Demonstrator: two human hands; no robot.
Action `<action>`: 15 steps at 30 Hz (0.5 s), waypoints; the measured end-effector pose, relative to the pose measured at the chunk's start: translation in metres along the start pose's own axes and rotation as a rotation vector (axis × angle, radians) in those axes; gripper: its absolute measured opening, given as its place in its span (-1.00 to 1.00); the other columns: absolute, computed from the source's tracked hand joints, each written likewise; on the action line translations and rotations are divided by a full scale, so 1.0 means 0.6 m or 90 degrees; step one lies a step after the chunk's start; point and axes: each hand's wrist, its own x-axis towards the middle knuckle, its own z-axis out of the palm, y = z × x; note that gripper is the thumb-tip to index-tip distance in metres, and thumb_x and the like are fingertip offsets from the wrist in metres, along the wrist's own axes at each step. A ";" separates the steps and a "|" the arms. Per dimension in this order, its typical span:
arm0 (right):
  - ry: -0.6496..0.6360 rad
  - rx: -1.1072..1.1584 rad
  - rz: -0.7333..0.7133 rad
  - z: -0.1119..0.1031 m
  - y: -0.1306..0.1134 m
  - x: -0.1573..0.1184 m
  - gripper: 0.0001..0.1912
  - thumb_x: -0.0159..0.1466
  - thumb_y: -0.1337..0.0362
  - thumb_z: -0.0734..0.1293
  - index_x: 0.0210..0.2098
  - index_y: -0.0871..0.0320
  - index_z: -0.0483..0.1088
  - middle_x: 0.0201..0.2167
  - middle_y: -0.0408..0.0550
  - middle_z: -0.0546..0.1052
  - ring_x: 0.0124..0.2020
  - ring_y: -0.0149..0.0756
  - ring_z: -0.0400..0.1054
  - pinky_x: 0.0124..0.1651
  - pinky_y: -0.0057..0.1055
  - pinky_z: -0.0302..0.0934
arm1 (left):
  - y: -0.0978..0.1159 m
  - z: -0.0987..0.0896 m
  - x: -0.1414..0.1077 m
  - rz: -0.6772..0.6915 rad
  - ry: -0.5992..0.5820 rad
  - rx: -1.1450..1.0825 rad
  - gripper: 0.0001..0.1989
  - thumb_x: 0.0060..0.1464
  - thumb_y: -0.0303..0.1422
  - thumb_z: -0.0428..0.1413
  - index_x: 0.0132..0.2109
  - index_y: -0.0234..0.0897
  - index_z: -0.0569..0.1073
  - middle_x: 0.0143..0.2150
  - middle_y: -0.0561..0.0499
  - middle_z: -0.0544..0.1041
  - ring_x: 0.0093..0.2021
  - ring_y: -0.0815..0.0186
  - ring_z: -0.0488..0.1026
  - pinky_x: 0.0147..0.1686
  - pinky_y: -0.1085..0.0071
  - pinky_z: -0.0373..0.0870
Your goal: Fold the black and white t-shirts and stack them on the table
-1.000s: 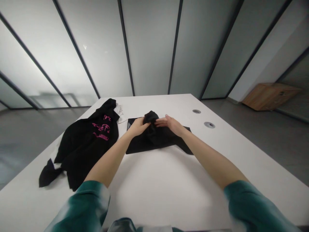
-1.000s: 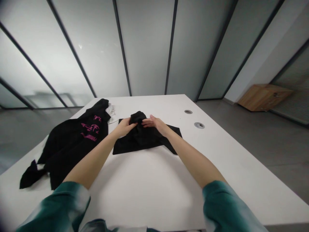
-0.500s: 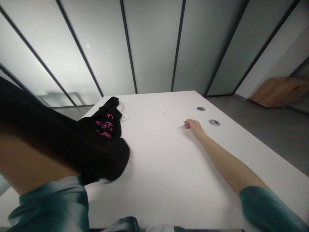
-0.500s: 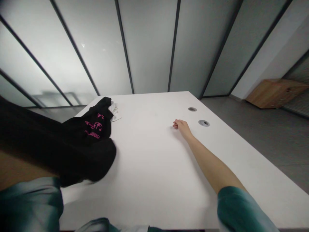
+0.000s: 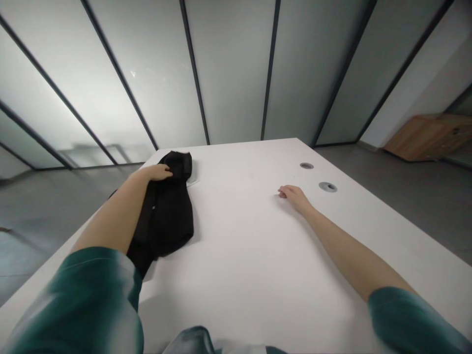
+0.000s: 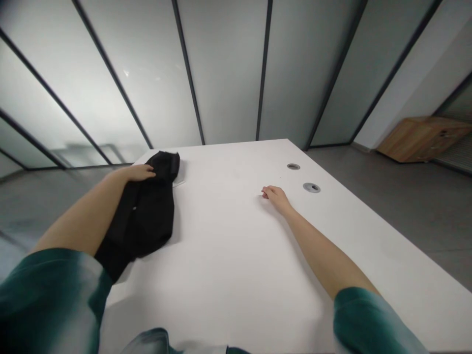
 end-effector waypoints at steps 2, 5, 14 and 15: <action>0.002 -0.036 -0.006 0.002 0.001 0.000 -0.67 0.19 0.03 0.26 -0.52 0.12 0.45 -0.51 -0.04 0.56 -0.39 -0.26 0.39 -0.18 -0.35 0.24 | 0.000 0.051 -0.010 -0.017 -0.082 0.008 -0.42 0.06 -0.10 0.11 0.13 -0.40 0.49 0.17 -0.27 0.50 0.17 -0.01 0.43 0.10 0.28 0.34; -0.001 -0.075 -0.012 0.003 0.003 -0.001 -0.69 0.21 0.08 0.24 -0.52 0.12 0.46 -0.48 -0.04 0.57 -0.37 -0.26 0.39 -0.19 -0.36 0.22 | -0.003 0.103 -0.053 -0.051 -0.062 0.011 -0.20 -0.05 0.08 0.11 0.19 -0.43 0.42 0.22 -0.41 0.42 0.20 -0.19 0.37 0.07 0.12 0.35; -0.002 -0.131 -0.031 0.000 -0.001 -0.003 -0.67 0.21 0.09 0.23 -0.55 0.12 0.43 -0.54 -0.07 0.52 -0.41 -0.27 0.33 -0.29 -0.39 0.14 | -0.037 0.084 -0.221 -0.264 0.108 -0.019 -0.13 -0.23 0.38 0.05 -0.12 -0.35 0.51 -0.05 -0.43 0.54 -0.04 -0.32 0.47 -0.13 -0.11 0.38; 0.001 -0.134 -0.031 0.000 -0.002 -0.003 -0.67 0.21 0.09 0.23 -0.56 0.12 0.42 -0.55 -0.07 0.51 -0.43 -0.27 0.32 -0.29 -0.39 0.13 | -0.046 0.083 -0.228 -0.279 0.088 -0.028 -0.19 -0.22 0.36 0.05 -0.17 -0.31 0.51 -0.09 -0.38 0.56 -0.06 -0.30 0.48 -0.14 -0.09 0.39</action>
